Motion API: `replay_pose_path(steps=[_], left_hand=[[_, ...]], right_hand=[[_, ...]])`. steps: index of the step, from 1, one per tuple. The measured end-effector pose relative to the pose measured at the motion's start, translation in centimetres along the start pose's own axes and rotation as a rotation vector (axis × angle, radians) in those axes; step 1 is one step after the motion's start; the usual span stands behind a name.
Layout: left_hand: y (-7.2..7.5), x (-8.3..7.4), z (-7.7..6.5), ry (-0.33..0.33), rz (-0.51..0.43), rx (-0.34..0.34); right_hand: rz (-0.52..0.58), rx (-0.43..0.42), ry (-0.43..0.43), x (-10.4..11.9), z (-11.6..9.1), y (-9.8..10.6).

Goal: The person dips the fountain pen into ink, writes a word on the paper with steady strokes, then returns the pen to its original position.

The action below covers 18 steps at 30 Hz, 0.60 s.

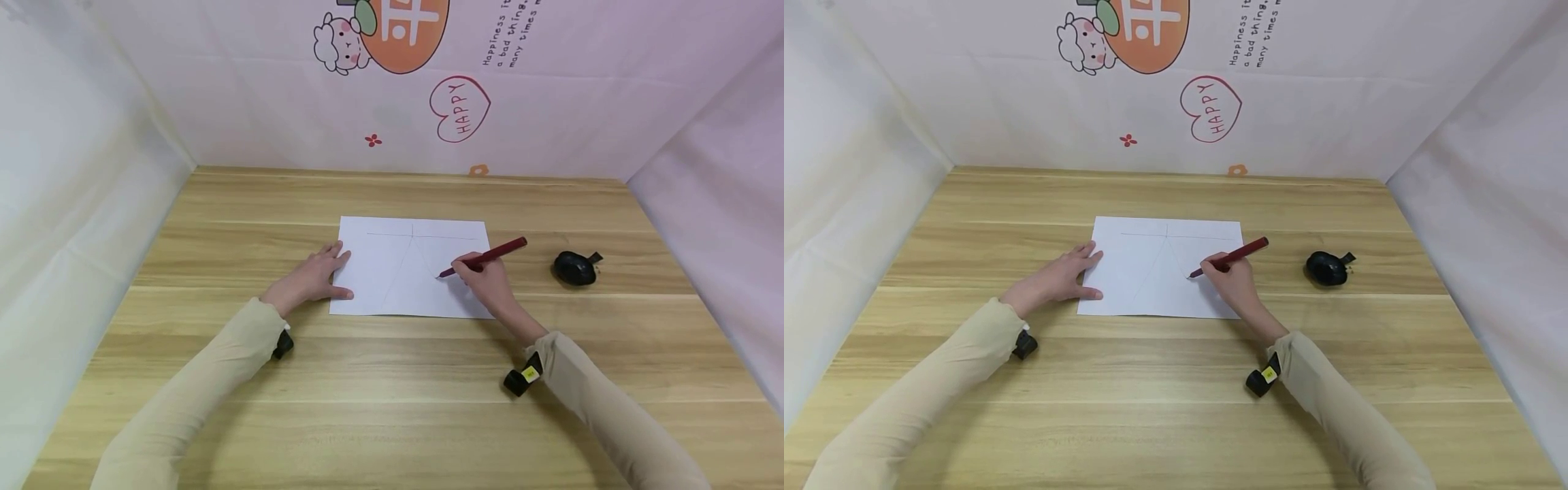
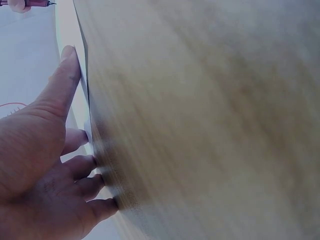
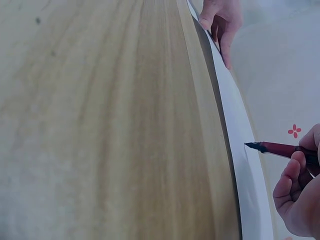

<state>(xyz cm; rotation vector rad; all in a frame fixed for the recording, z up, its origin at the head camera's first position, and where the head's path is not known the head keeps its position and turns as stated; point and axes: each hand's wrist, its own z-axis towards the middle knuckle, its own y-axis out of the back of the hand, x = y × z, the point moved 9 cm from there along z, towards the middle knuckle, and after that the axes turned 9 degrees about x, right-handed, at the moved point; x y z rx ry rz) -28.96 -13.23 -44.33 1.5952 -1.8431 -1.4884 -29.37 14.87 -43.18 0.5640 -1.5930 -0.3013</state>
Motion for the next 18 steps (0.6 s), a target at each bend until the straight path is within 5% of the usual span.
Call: replay_pose_path(steps=[18], left_hand=[[-0.04,0.14,0.13,0.0,-0.005,0.003]], right_hand=[[0.023,0.021,-0.041,-0.89,-0.93,0.44]])
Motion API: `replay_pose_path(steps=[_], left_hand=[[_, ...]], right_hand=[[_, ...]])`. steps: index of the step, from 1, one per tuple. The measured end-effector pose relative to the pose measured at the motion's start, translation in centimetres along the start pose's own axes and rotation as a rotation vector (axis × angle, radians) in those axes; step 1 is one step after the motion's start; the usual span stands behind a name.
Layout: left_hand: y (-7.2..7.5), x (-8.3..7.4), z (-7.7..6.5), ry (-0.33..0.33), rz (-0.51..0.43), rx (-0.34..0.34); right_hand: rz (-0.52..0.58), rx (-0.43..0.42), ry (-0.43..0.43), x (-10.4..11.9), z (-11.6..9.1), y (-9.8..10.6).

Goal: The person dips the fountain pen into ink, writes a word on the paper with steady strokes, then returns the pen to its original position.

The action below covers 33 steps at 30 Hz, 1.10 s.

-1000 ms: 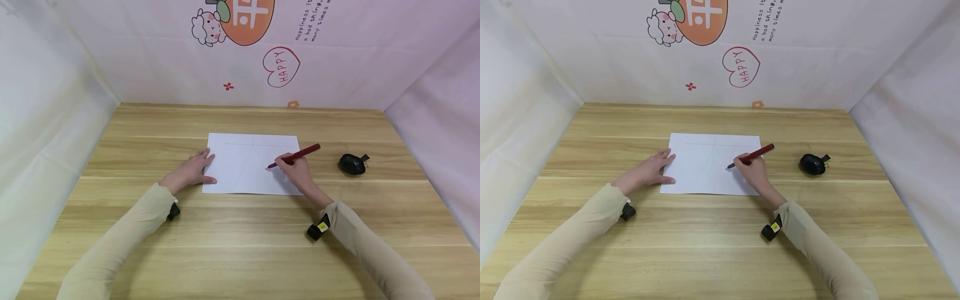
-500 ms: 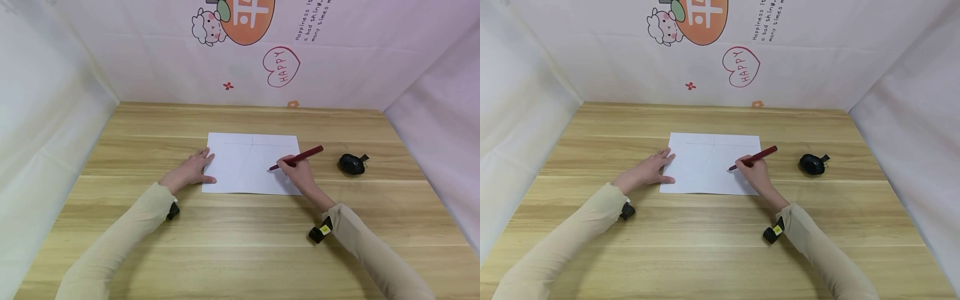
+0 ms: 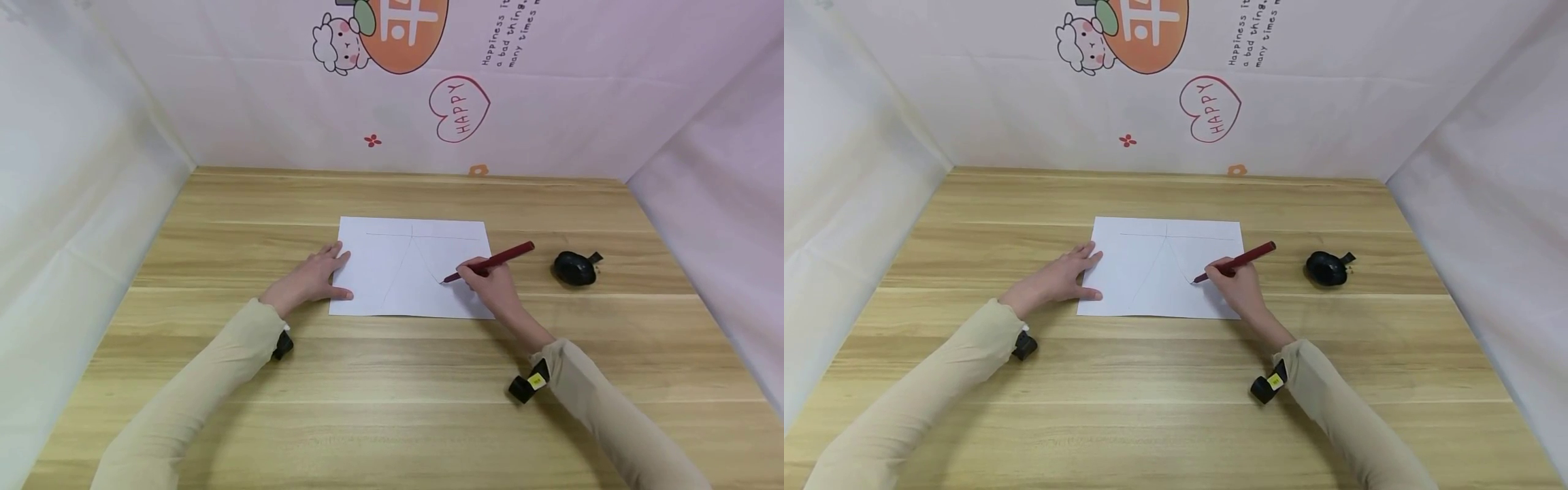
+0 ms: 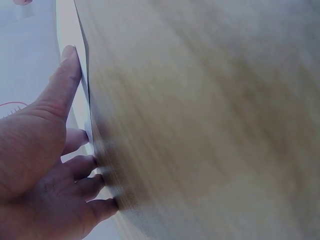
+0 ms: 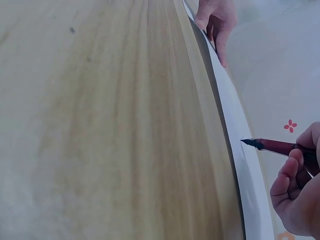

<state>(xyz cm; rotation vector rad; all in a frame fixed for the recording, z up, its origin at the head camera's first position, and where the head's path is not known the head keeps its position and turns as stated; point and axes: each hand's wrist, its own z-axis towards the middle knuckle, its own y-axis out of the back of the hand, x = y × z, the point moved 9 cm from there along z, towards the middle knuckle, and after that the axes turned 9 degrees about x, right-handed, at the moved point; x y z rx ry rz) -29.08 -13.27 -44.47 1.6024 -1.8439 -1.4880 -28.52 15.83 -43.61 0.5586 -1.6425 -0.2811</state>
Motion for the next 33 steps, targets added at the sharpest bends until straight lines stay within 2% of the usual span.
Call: replay_pose_path(steps=[7,15,24,33], left_hand=[[-0.1,0.0,0.0,-0.002,0.005,0.0],[-0.1,0.0,0.1,0.002,0.004,-0.002],[0.1,-0.1,0.1,0.0,0.002,-0.008],[0.0,0.1,0.2,0.001,-0.005,-0.003]], right_hand=[[0.007,0.001,0.019,-0.2,-0.4,0.3],[-0.019,0.019,-0.018,-0.4,-0.8,0.6],[0.008,0.025,-0.016,-0.7,-1.0,0.8],[-0.014,0.035,-0.044,-0.9,-1.5,1.1]])
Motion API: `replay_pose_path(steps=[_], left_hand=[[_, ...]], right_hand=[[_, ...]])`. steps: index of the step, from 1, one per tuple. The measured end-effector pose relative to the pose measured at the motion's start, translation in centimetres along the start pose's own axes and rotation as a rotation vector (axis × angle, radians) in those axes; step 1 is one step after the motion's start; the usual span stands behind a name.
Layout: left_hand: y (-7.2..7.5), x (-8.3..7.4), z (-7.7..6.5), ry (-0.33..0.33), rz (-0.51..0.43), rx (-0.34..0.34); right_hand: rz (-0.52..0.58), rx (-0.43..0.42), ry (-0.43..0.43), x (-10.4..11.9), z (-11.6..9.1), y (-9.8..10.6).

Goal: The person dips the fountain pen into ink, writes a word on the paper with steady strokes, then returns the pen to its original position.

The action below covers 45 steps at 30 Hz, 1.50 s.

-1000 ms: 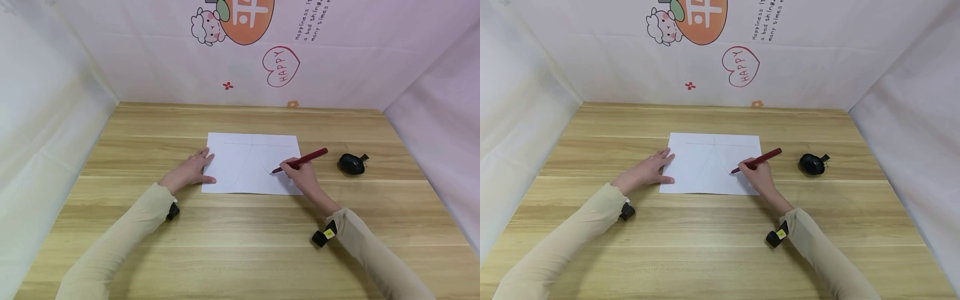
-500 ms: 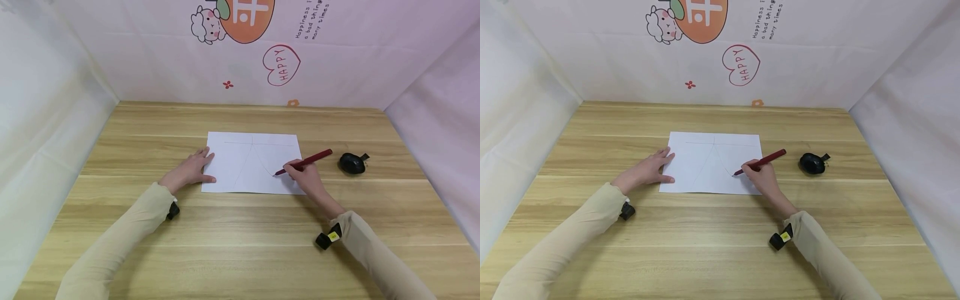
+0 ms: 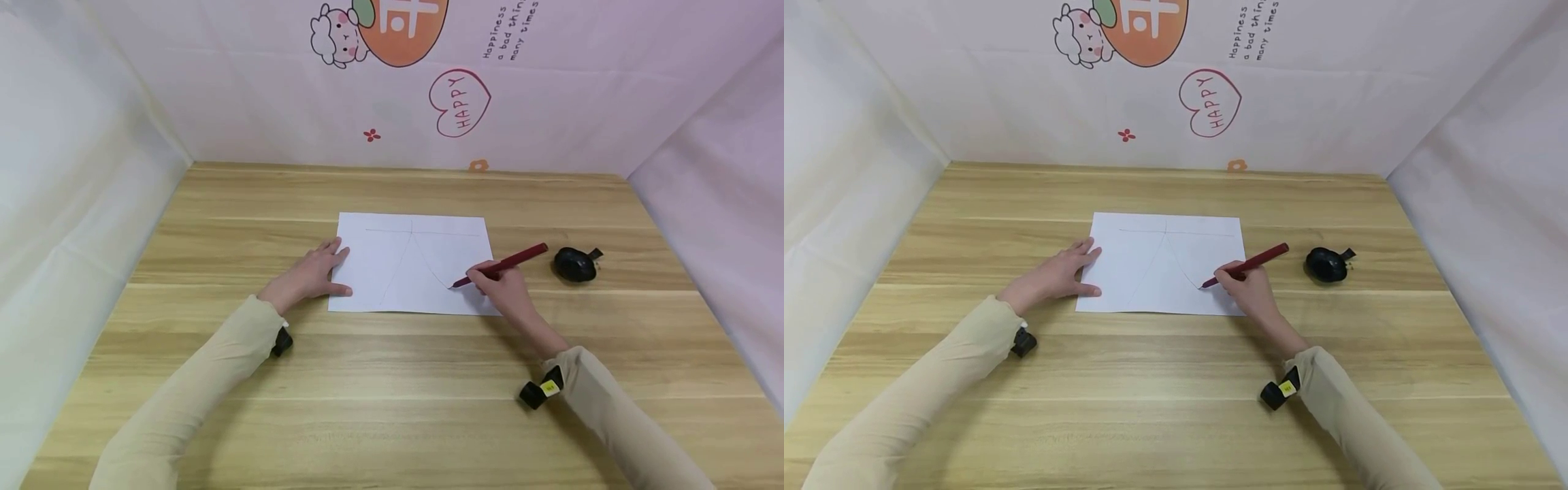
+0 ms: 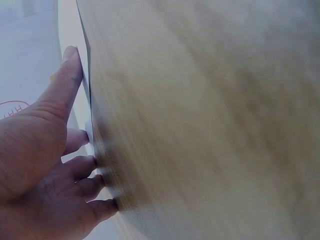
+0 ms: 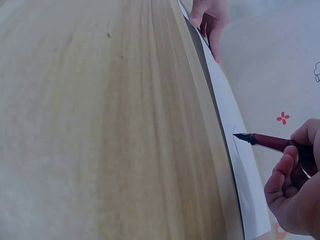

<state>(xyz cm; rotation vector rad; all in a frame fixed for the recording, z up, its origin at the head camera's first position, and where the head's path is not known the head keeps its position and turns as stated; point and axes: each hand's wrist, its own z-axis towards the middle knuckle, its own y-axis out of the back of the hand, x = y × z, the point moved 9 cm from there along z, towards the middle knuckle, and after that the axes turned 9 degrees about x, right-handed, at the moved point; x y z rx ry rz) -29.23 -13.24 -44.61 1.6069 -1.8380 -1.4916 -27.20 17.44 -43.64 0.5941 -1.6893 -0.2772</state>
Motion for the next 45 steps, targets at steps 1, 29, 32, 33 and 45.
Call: replay_pose_path(steps=[1,29,32,33,45], left_hand=[[0.0,0.0,0.0,0.001,0.0,0.0],[-0.1,0.2,0.1,0.013,0.009,0.011],[-0.1,0.2,0.2,0.01,0.012,0.012],[-0.1,0.2,0.2,0.01,0.012,0.013],[0.0,0.0,0.0,0.011,0.018,0.008]], right_hand=[[-0.004,0.001,0.0,0.0,0.0,0.0],[-0.042,0.047,-0.062,-1.0,-1.2,0.9],[-0.043,0.048,-0.059,-1.0,-1.3,1.0],[-0.045,0.048,-0.058,-1.1,-1.3,1.1],[-0.06,0.058,-0.047,-1.0,-1.7,1.4]])
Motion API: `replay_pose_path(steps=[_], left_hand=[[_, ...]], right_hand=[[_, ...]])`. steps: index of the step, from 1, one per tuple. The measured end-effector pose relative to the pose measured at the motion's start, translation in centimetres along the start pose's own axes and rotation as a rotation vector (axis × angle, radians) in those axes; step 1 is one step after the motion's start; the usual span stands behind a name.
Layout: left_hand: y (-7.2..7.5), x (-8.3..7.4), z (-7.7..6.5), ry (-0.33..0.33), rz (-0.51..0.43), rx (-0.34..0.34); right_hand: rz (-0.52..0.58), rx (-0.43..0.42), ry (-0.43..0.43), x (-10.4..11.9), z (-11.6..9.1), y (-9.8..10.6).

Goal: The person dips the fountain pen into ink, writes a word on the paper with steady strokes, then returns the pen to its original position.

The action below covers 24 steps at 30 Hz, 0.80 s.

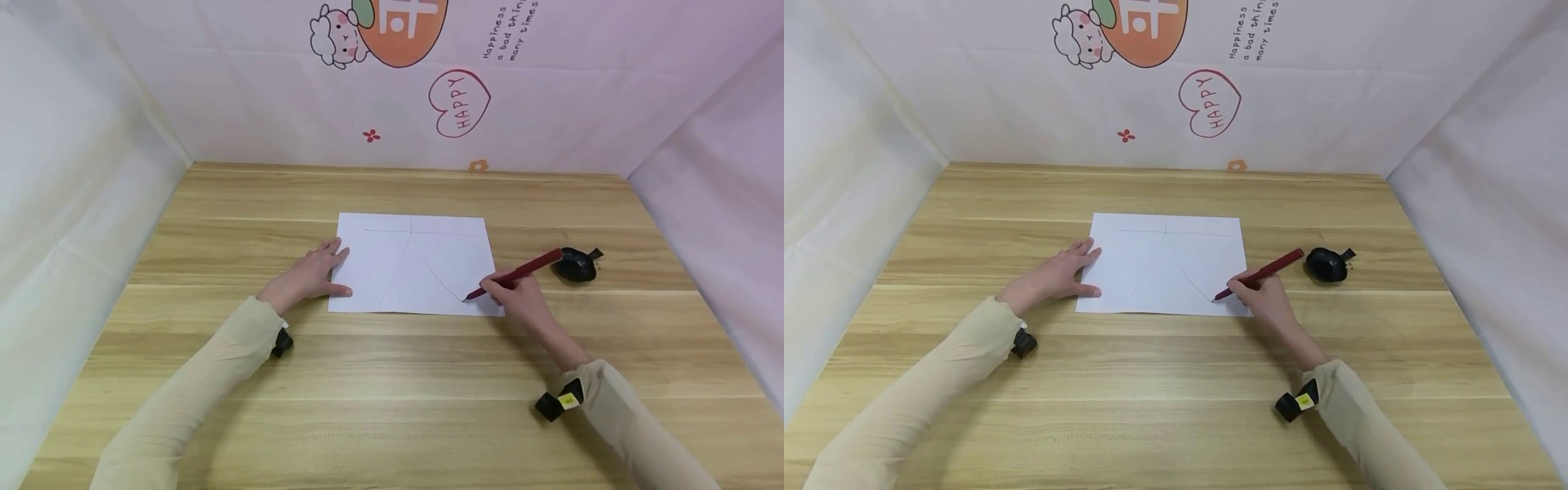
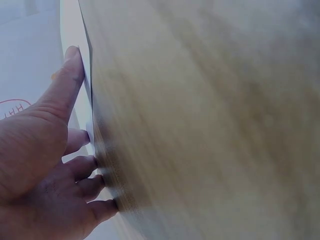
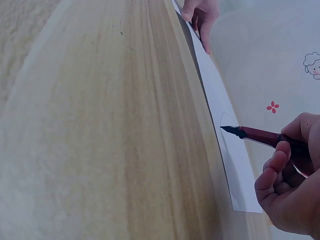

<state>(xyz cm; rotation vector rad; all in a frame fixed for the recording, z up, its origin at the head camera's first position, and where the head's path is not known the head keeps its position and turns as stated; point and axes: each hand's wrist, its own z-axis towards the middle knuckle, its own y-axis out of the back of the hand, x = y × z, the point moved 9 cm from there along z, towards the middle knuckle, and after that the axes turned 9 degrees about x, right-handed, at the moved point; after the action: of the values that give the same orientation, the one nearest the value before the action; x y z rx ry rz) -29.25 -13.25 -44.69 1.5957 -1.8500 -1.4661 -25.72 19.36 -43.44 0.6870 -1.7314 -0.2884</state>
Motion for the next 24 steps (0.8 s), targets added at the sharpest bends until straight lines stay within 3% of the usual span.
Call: replay_pose_path(steps=[24], left_hand=[[0.0,0.18,0.14,-0.008,-0.007,-0.008]], right_hand=[[-0.014,0.02,0.01,-0.16,-0.79,0.6]])
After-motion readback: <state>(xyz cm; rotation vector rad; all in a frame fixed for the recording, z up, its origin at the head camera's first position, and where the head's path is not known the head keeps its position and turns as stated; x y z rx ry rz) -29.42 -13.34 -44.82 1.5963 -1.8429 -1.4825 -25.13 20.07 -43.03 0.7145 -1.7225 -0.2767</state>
